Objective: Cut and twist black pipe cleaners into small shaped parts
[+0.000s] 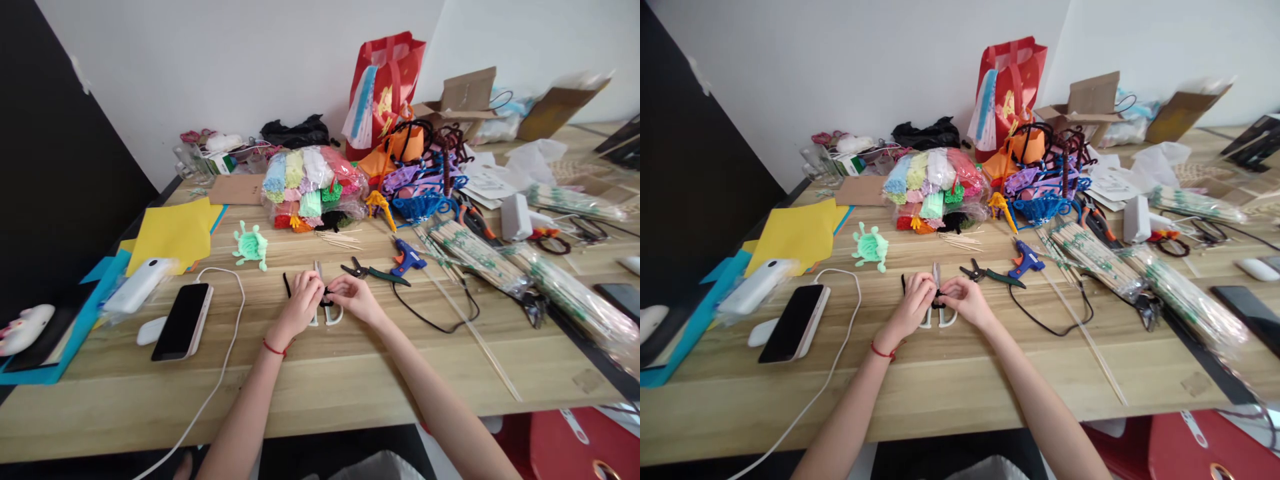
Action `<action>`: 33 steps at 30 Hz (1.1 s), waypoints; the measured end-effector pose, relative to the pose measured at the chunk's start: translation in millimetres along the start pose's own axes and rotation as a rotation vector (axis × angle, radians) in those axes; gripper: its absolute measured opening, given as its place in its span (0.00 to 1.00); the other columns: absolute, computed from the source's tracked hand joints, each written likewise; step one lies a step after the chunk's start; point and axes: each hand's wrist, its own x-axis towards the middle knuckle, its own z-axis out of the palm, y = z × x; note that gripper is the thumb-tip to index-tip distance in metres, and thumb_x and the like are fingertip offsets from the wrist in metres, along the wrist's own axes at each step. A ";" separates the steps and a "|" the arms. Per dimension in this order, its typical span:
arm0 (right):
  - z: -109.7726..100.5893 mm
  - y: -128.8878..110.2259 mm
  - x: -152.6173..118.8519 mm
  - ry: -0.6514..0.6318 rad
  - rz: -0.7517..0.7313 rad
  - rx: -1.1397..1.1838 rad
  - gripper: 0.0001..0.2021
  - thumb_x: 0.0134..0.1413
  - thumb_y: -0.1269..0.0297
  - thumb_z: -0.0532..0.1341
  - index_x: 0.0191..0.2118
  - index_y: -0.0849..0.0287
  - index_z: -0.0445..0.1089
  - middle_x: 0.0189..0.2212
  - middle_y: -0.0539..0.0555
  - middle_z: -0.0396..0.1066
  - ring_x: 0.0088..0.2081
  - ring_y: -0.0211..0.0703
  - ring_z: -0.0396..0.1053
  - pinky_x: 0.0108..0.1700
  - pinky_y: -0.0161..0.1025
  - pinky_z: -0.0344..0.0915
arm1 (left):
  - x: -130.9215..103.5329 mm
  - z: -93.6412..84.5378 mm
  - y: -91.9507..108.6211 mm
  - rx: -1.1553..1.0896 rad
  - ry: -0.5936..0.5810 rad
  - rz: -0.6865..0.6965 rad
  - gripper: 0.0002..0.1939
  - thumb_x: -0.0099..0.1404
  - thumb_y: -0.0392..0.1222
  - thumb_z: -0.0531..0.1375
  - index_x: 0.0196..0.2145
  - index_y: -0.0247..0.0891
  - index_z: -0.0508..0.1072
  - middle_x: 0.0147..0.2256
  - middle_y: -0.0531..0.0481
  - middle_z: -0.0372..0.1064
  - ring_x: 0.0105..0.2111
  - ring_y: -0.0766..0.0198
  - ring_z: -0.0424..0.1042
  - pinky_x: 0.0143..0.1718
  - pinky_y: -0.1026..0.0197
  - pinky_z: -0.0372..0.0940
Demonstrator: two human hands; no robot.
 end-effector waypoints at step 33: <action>-2.8 -1.7 -1.7 -0.163 -0.013 -0.159 0.11 0.52 0.57 0.59 0.30 0.61 0.69 0.26 0.51 0.69 0.29 0.38 0.67 0.34 0.35 0.65 | -0.7 12.1 4.5 -0.083 0.089 0.020 0.08 0.68 0.38 0.46 0.33 0.40 0.62 0.45 0.45 0.57 0.47 0.59 0.58 0.52 0.54 0.54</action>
